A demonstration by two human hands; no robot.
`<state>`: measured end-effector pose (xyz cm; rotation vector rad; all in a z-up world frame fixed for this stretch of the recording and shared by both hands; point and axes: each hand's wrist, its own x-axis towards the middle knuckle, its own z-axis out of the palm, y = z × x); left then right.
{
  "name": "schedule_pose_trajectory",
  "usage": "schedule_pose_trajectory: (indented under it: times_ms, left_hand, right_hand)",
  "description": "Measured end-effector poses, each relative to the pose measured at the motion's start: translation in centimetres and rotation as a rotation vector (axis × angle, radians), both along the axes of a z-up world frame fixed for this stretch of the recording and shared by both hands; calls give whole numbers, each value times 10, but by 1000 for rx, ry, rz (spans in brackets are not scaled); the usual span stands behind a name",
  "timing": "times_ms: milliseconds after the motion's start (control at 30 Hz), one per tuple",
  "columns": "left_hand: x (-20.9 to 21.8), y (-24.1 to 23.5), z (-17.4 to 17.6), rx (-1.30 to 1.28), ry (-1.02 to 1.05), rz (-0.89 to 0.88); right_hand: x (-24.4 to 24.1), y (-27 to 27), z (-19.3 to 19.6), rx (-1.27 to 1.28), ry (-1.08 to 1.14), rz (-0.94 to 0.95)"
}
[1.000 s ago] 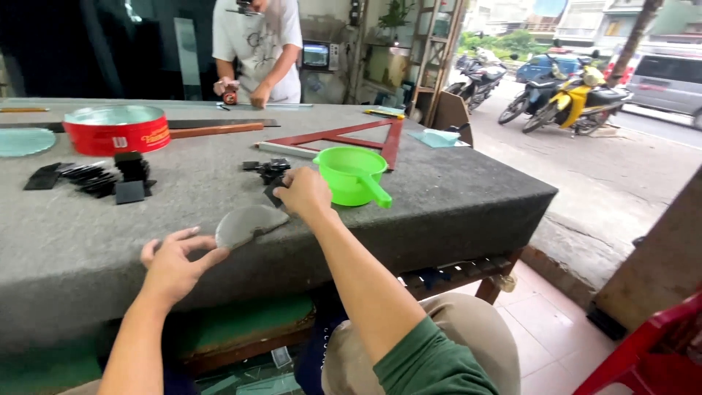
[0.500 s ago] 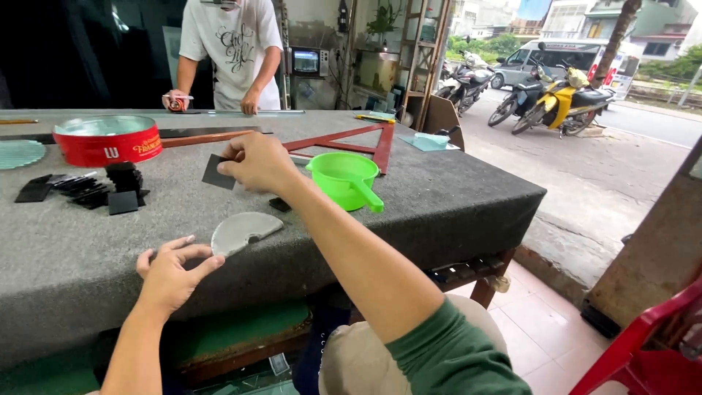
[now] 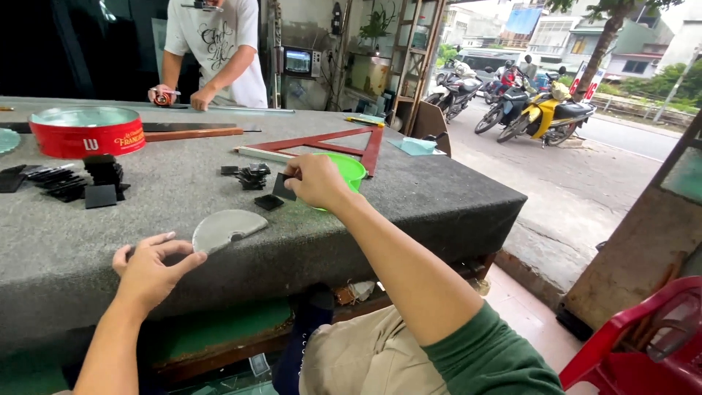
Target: The person smooths the edges of a small semi-circular glass piece using a black abrasive block. They hold the glass with the left hand and rub the edges with the right hand, repeatedly dipping the block into a green water container to keep it wet. A second person in the background handles a long glass sheet.
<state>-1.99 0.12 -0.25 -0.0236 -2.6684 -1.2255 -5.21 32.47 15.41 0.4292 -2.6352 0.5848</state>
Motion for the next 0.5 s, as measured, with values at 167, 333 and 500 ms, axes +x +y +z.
schedule_pose_trajectory:
  times_ms: [167, 333, 500]
  left_hand:
    - [0, -3, -1, -45, 33, -4]
    - [-30, -7, -27, -172, 97, 74]
    - [-62, -25, -75, 35, 388, -34]
  right_hand:
    - [-6, 0, 1, 18, 43, -23]
    - [-5, -9, -2, 45, 79, -21]
    - [0, -19, -1, 59, 66, 19]
